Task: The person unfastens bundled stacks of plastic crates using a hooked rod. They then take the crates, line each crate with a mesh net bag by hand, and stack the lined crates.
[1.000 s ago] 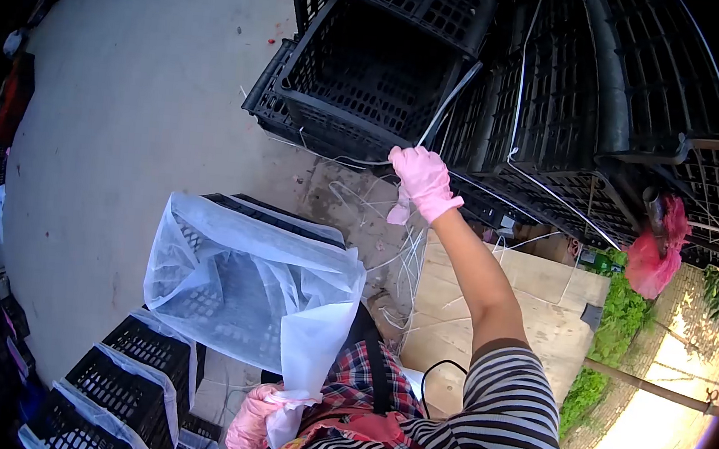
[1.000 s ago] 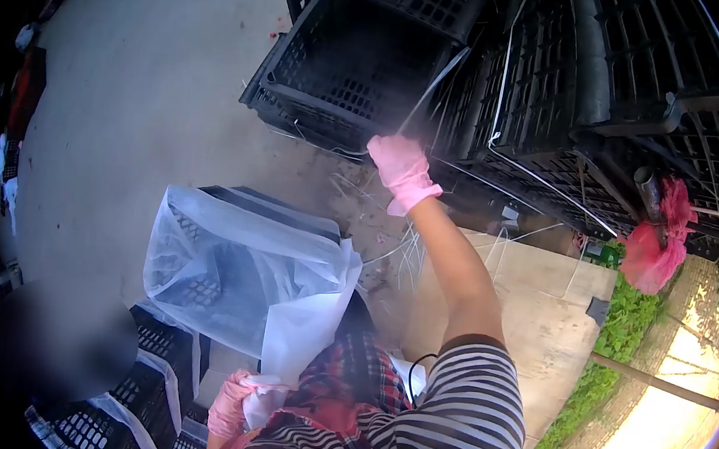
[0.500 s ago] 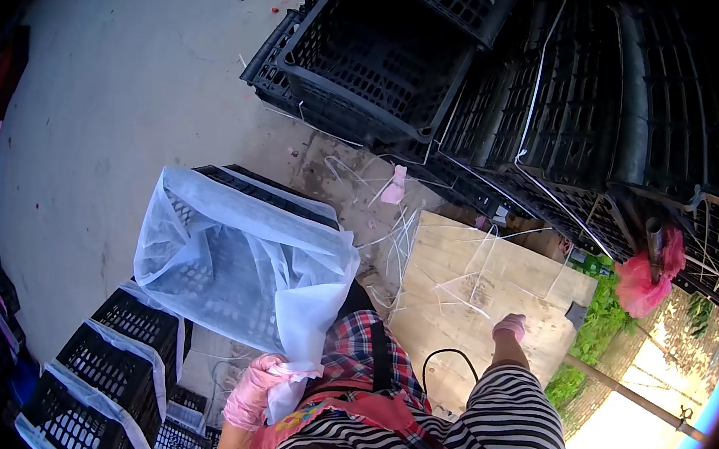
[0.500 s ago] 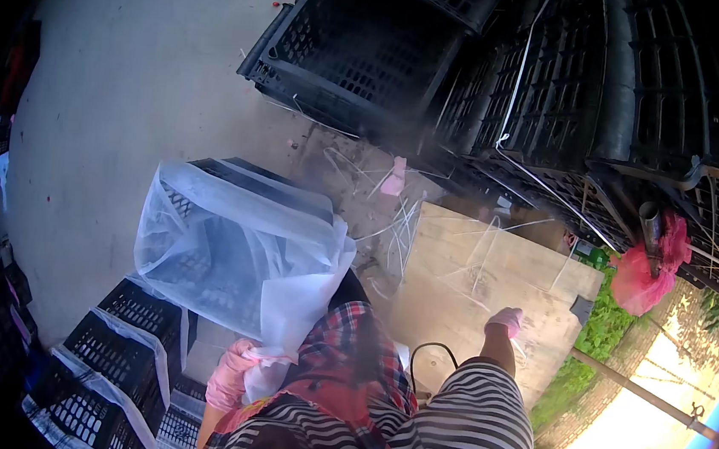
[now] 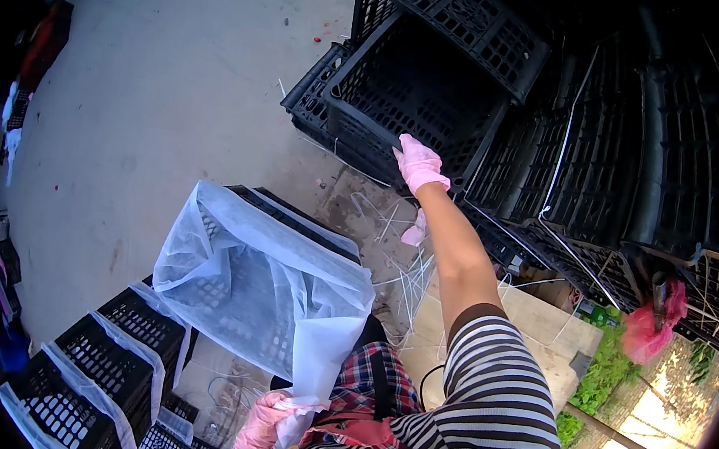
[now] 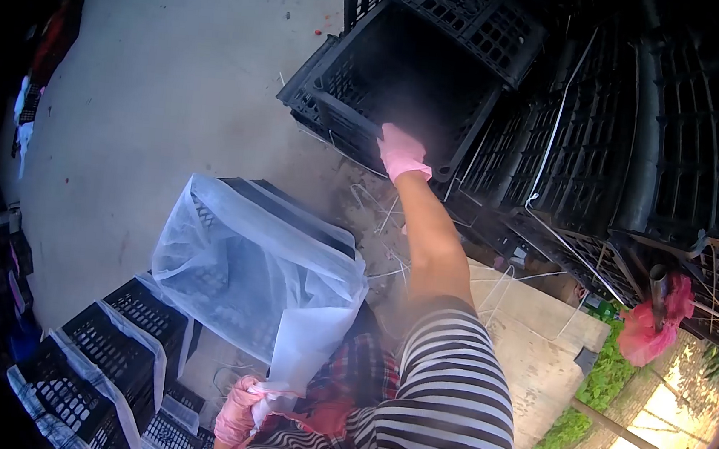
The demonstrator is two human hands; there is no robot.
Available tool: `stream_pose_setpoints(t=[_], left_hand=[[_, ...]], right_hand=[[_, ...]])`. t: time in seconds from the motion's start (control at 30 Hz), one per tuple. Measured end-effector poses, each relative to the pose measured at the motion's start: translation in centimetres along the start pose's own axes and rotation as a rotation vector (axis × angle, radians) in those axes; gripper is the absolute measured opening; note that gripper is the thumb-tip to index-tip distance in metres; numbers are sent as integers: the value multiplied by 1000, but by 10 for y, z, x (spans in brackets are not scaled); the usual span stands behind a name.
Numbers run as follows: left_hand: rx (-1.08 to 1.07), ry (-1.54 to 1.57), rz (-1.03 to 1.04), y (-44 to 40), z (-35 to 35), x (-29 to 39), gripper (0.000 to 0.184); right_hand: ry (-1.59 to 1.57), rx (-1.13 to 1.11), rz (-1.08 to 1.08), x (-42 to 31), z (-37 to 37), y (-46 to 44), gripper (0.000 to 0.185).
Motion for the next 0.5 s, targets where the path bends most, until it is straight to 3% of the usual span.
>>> stream_pose_setpoints(t=[0.07,0.1,0.13,0.23,0.27,0.3,0.33,0.47,0.5], left_hand=[[61,29,113,12,-6,0,17],[145,66,131,22,7,5,14],[121,71,136,22,-4,7,14],[-149,-60,172,28,-46,8,17],[-204,-86,127,31,-46,11,19],[-180,-127,141,37,-56,10,20],[-159,-171,158,43,-67,13,22],[-285,-201,168,114,-67,31,11],[-296,-161,48,137,-80,33,11]], right_hand=[[-116,29,-45,-17,-31,23,31],[43,-33,-79,-36,-66,55,32],[199,-81,-118,-53,-88,77,33],[184,-33,-260,-77,-170,129,45],[86,1,-286,-78,-195,133,30],[-226,-190,-184,-94,-224,147,26],[-213,-201,-132,-106,-245,161,22],[-237,-346,-279,-197,-317,262,20],[-190,-350,-298,-224,-323,290,20]])
Point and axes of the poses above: each hand's wrist, its own y-axis away from the middle knuckle, its own z-axis out of the palm, x = y × z, the point moved 2 cm from there along -y, towards the middle knuckle, and after that the axes turned 8 degrees about y, right-handed, at the moved point
